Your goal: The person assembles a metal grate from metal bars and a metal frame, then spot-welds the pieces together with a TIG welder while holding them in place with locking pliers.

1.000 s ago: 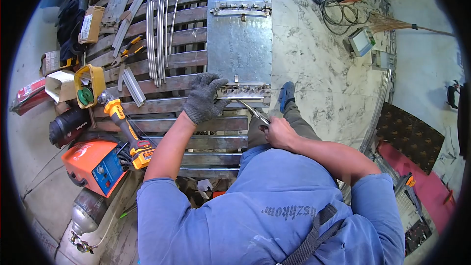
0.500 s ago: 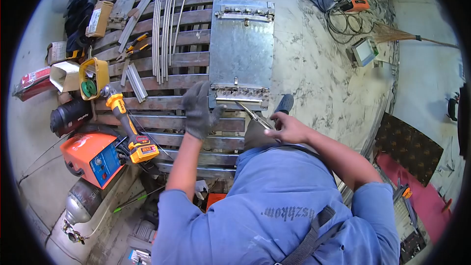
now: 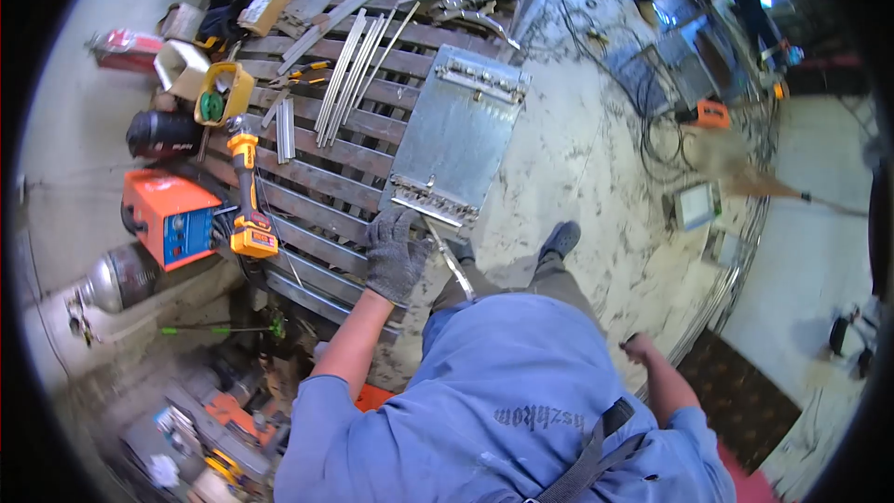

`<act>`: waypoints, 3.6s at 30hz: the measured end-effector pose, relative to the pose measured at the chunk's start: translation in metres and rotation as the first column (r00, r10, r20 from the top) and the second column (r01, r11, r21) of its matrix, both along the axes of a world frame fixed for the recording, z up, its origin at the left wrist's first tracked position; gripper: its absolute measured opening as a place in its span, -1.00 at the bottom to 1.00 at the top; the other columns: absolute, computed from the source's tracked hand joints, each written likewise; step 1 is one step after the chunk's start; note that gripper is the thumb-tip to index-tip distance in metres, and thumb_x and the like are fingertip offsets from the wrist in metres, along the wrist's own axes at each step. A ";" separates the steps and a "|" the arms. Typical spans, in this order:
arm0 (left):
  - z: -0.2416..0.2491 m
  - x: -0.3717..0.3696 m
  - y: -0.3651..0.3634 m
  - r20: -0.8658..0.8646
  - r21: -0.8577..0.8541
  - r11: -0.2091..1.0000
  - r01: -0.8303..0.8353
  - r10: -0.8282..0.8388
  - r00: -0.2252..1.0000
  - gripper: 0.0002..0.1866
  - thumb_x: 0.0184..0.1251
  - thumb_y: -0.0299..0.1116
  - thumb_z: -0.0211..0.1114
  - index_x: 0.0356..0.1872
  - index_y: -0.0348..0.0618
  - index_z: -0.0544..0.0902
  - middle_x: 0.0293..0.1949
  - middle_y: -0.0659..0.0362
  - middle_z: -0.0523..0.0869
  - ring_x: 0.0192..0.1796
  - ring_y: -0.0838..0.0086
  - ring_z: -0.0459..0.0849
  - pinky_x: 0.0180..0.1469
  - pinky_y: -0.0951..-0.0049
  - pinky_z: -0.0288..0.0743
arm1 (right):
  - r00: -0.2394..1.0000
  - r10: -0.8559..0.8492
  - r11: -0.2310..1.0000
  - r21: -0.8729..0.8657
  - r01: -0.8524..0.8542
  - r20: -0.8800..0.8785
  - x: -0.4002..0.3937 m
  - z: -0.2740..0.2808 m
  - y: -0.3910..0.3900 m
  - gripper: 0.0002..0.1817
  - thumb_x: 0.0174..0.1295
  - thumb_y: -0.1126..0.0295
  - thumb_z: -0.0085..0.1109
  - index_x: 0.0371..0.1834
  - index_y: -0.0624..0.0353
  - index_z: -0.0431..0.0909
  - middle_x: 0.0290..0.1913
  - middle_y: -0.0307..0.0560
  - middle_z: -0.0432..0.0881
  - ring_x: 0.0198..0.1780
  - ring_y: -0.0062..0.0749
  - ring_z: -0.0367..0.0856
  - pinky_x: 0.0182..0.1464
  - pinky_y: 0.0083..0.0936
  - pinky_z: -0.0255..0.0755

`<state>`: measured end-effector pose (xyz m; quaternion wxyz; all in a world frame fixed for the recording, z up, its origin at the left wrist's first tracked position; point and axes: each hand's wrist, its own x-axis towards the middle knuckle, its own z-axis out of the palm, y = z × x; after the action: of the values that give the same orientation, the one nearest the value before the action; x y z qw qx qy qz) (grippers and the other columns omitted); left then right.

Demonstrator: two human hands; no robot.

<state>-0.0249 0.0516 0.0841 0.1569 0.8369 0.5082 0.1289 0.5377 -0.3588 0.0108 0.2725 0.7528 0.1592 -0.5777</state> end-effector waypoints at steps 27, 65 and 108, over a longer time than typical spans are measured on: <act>0.011 0.084 -0.060 0.191 0.181 0.380 -0.907 0.891 0.412 -0.59 0.47 -0.31 0.44 0.24 -0.26 0.65 0.20 -0.24 0.68 0.29 -0.21 0.64 0.41 -0.12 0.53 | 0.093 0.804 0.462 0.715 0.526 -0.588 -0.064 0.431 0.408 -0.54 0.62 0.45 0.35 0.48 0.34 0.49 0.17 0.10 0.69 0.13 -0.18 0.78 0.29 -0.23 0.63; 0.036 0.295 0.090 0.148 0.135 0.546 -0.827 0.814 0.561 -0.57 0.38 -0.37 0.50 0.26 -0.18 0.72 0.29 -0.08 0.69 0.41 -0.11 0.61 0.50 -0.09 0.48 | 0.345 0.769 -0.385 0.821 -0.421 0.538 -0.184 0.073 0.929 -0.63 0.51 0.25 0.31 0.26 0.20 0.70 0.31 0.28 0.70 0.40 0.20 0.71 0.39 0.06 0.67; 0.029 0.299 0.003 0.183 0.059 0.438 -0.897 0.878 0.442 -0.58 0.43 -0.38 0.49 0.25 -0.25 0.72 0.27 -0.13 0.70 0.39 -0.13 0.63 0.48 -0.07 0.51 | 0.281 0.957 0.021 0.954 -0.301 0.067 -0.144 0.033 0.780 -0.67 0.47 0.25 0.54 -0.33 0.33 0.89 -0.55 0.02 0.81 -0.58 -0.32 0.80 -0.34 -0.25 0.72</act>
<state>0.2743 0.0545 0.1131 0.0350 0.4447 0.8498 0.2808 0.3941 0.4211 0.0442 0.0366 0.3370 0.8503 -0.4026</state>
